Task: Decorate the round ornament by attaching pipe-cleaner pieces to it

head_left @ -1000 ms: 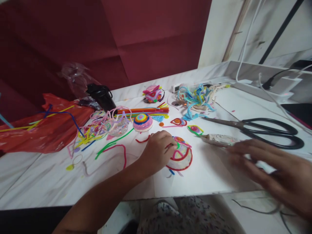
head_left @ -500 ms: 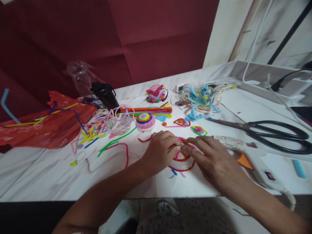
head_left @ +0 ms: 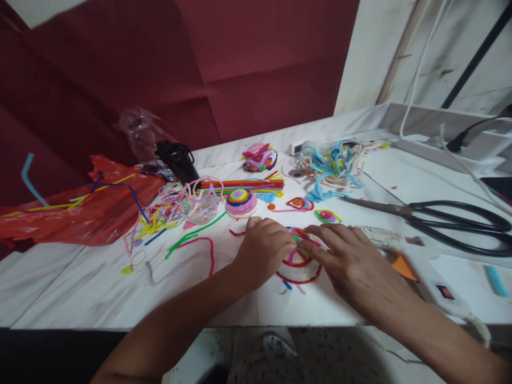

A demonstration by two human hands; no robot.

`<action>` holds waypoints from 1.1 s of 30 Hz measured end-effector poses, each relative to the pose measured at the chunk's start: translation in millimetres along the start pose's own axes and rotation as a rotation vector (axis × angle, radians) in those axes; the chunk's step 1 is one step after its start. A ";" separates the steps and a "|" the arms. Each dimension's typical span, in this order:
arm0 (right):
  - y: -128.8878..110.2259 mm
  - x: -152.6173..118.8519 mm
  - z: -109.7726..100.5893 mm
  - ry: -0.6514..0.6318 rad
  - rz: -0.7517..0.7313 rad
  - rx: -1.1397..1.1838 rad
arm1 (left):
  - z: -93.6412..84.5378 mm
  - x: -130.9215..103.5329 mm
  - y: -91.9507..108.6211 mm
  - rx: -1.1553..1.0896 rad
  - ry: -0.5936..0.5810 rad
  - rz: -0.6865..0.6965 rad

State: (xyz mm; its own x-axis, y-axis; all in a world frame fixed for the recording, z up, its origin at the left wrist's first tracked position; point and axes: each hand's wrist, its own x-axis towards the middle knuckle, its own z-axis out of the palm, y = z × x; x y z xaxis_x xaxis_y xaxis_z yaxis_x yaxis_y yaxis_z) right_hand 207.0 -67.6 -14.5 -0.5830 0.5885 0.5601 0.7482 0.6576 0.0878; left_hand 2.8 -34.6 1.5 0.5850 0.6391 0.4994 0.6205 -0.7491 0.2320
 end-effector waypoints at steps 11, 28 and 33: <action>-1.2 2.5 -1.4 0.035 0.011 0.022 | -11.7 -12.7 -0.6 0.094 0.035 0.182; -0.5 3.8 -0.9 0.058 0.016 0.074 | -8.7 -17.9 -1.1 0.026 0.057 0.127; -0.5 3.8 -1.9 0.047 0.033 0.122 | -6.3 -19.6 -2.0 0.025 0.076 0.145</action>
State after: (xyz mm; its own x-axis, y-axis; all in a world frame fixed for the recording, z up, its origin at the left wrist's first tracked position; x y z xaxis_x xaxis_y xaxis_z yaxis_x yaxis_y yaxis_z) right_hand 205.0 -66.6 -10.9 -0.5410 0.5902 0.5991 0.7212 0.6920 -0.0304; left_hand -13.2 -46.7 -3.5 0.6283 0.5090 0.5883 0.5458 -0.8273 0.1329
